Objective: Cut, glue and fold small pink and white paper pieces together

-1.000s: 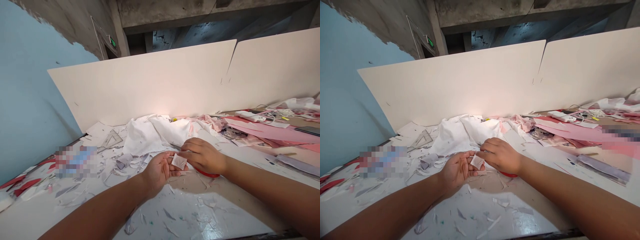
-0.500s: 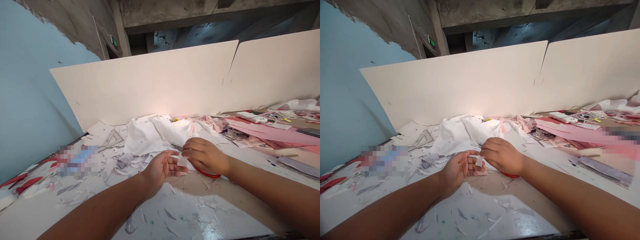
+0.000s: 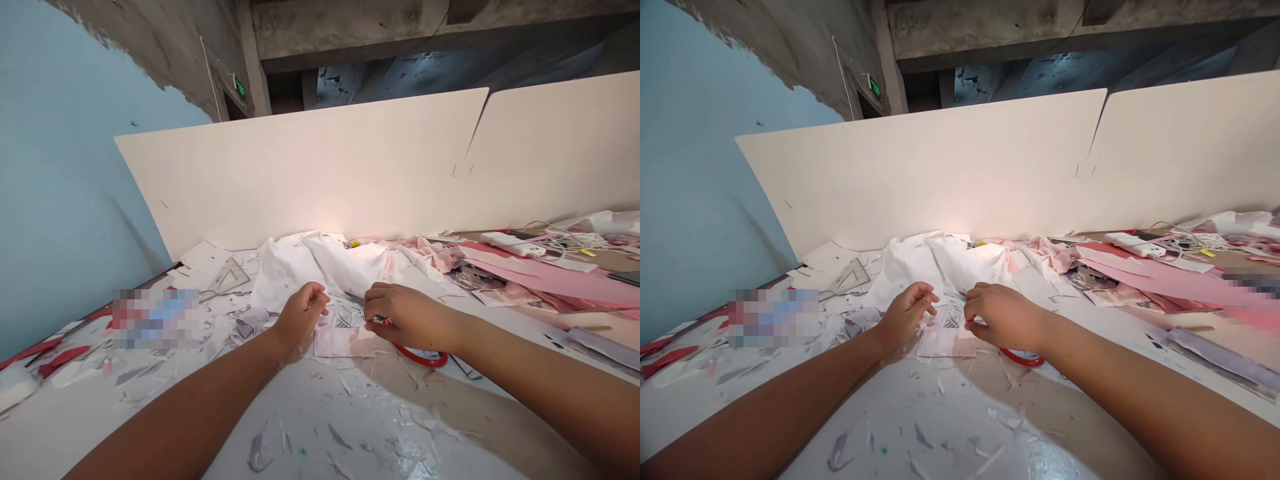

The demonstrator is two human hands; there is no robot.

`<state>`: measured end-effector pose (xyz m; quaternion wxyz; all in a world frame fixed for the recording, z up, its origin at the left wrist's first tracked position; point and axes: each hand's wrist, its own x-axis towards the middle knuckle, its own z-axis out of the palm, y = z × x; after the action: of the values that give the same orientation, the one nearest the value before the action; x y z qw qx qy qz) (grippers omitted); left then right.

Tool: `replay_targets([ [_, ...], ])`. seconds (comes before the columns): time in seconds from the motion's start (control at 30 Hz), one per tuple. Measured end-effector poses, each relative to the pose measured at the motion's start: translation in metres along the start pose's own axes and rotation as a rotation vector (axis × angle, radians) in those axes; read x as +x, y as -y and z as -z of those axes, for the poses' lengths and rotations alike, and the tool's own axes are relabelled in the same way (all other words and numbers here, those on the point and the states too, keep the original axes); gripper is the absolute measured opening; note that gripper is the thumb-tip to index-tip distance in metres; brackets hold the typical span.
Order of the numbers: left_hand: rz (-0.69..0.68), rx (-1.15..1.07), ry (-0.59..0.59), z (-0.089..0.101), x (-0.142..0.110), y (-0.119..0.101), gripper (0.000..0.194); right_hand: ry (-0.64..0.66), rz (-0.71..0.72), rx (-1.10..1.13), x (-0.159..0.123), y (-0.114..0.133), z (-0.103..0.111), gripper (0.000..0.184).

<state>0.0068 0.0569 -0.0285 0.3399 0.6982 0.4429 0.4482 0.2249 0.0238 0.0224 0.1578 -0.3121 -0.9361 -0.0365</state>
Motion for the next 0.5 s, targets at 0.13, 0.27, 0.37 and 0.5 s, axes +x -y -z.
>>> replay_targets([
  [0.13, -0.034, 0.071, 0.044, -0.003, -0.001, 0.007, 0.024, 0.047, -0.042, 0.072, 0.002, 0.004, -0.004, 0.013],
  [0.27, -0.107, 0.190, 0.061, -0.003, -0.003, 0.009, 0.024, 0.164, -0.121, 0.176, 0.009, 0.007, -0.005, 0.015],
  [0.37, -0.126, 0.241, 0.067, -0.002, -0.003, 0.009, 0.025, 0.257, -0.163, 0.228, 0.017, 0.007, -0.004, 0.016],
  [0.5, -0.134, 0.260, 0.084, -0.003, -0.004, 0.008, 0.025, 0.373, -0.220, 0.229, 0.029, 0.006, -0.003, 0.017],
])
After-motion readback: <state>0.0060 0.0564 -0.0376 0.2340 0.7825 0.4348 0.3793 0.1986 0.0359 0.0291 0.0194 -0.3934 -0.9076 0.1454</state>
